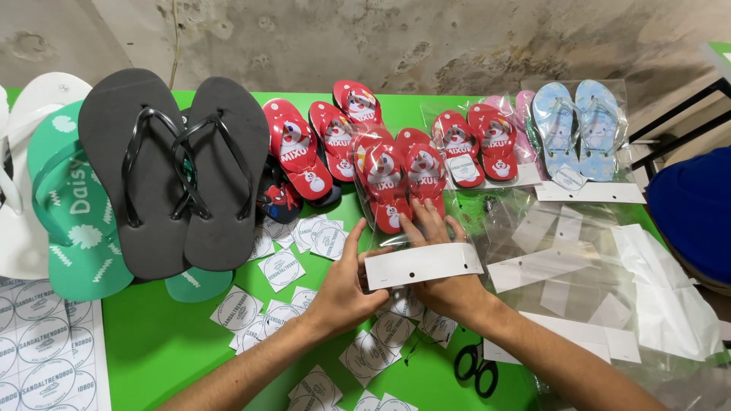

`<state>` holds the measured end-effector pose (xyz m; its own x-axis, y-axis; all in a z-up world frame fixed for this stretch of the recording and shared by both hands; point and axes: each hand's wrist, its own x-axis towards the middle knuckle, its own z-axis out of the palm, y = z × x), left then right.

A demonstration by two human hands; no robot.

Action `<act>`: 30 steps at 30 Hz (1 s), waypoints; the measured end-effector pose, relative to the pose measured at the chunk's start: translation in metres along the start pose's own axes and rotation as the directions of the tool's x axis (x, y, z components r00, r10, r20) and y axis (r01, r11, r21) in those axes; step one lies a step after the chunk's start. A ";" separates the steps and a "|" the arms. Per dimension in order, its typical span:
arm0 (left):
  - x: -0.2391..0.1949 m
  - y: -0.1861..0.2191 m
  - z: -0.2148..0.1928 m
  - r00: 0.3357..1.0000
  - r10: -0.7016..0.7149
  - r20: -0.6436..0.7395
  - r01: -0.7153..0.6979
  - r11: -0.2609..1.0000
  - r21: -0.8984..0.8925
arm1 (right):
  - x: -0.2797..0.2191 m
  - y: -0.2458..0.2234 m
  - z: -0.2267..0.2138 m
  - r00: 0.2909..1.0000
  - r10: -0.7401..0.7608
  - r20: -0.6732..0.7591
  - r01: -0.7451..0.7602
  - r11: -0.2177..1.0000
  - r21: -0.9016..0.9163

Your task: Packaging flip-flops into plastic bags and applying adhesive labels to them.

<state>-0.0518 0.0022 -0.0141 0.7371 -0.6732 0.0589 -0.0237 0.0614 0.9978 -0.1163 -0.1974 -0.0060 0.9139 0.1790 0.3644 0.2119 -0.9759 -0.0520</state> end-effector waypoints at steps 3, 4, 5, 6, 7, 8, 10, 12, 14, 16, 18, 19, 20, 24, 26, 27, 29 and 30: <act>0.000 -0.001 -0.001 0.999 0.037 -0.034 -0.036 0.999 0.029 | 0.000 0.000 -0.003 0.997 0.019 0.080 -0.022 0.999 0.037; -0.002 0.004 -0.001 0.999 0.034 -0.035 -0.033 0.999 0.028 | -0.002 -0.001 -0.003 0.996 0.018 0.082 -0.021 0.999 0.040; -0.003 0.009 -0.002 0.998 0.043 -0.046 -0.041 0.998 0.041 | -0.003 0.000 -0.003 0.994 0.017 0.112 -0.026 0.997 0.072; -0.004 0.014 -0.002 0.997 0.052 -0.057 -0.049 0.997 0.054 | -0.004 0.000 -0.004 0.990 0.016 0.143 -0.031 0.994 0.104; -0.004 0.015 -0.003 0.997 0.048 -0.058 -0.045 0.998 0.053 | -0.007 -0.004 -0.008 0.989 0.015 0.145 -0.031 0.994 0.107; -0.004 0.016 -0.004 0.996 0.054 -0.067 -0.049 0.996 0.077 | -0.009 -0.008 -0.011 0.982 0.011 0.186 -0.041 0.987 0.156; -0.002 0.019 -0.007 0.995 0.058 -0.077 -0.050 0.994 0.100 | -0.015 -0.016 -0.021 0.973 0.005 0.230 -0.053 0.978 0.204; 0.002 0.023 -0.011 0.999 -0.017 -0.040 0.027 0.962 0.270 | -0.024 -0.023 -0.032 0.952 -0.068 0.299 0.020 0.987 0.159; 0.002 0.024 -0.013 0.999 -0.002 -0.043 0.016 0.946 0.325 | -0.033 -0.023 -0.035 0.950 -0.142 0.278 0.116 0.987 0.107; 0.000 0.022 -0.013 0.999 0.011 -0.046 0.007 0.927 0.376 | -0.039 -0.026 -0.042 0.939 -0.218 0.266 0.211 0.976 0.056; 0.000 0.021 -0.016 1.000 0.006 -0.013 0.002 0.836 0.549 | -0.035 -0.031 -0.051 0.954 -0.259 0.153 0.234 0.959 0.159; 0.000 0.020 -0.016 1.000 0.004 -0.014 0.004 0.836 0.549 | -0.038 -0.030 -0.049 0.954 -0.258 0.154 0.234 0.959 0.161; 0.000 0.018 -0.016 1.000 0.001 -0.005 0.002 0.820 0.573 | -0.040 -0.028 -0.047 0.951 -0.270 0.148 0.245 0.955 0.168; 0.001 0.016 -0.017 1.000 0.008 0.022 -0.019 0.830 0.558 | -0.038 -0.027 -0.046 0.934 -0.326 0.146 0.279 0.921 0.273; 0.001 0.016 -0.017 1.000 -0.003 0.019 -0.008 0.831 0.556 | -0.038 -0.026 -0.046 0.928 -0.340 0.153 0.289 0.915 0.280; 0.001 0.015 -0.016 1.000 -0.016 0.017 0.004 0.833 0.553 | -0.038 -0.026 -0.046 0.922 -0.352 0.161 0.298 0.910 0.287; 0.001 0.016 -0.016 1.000 -0.020 0.020 0.006 0.840 0.543 | -0.035 -0.028 -0.050 0.906 -0.390 0.161 0.330 0.893 0.306; 0.001 0.017 -0.017 0.999 -0.024 0.024 0.008 0.846 0.532 | -0.034 -0.029 -0.052 0.890 -0.427 0.161 0.361 0.875 0.324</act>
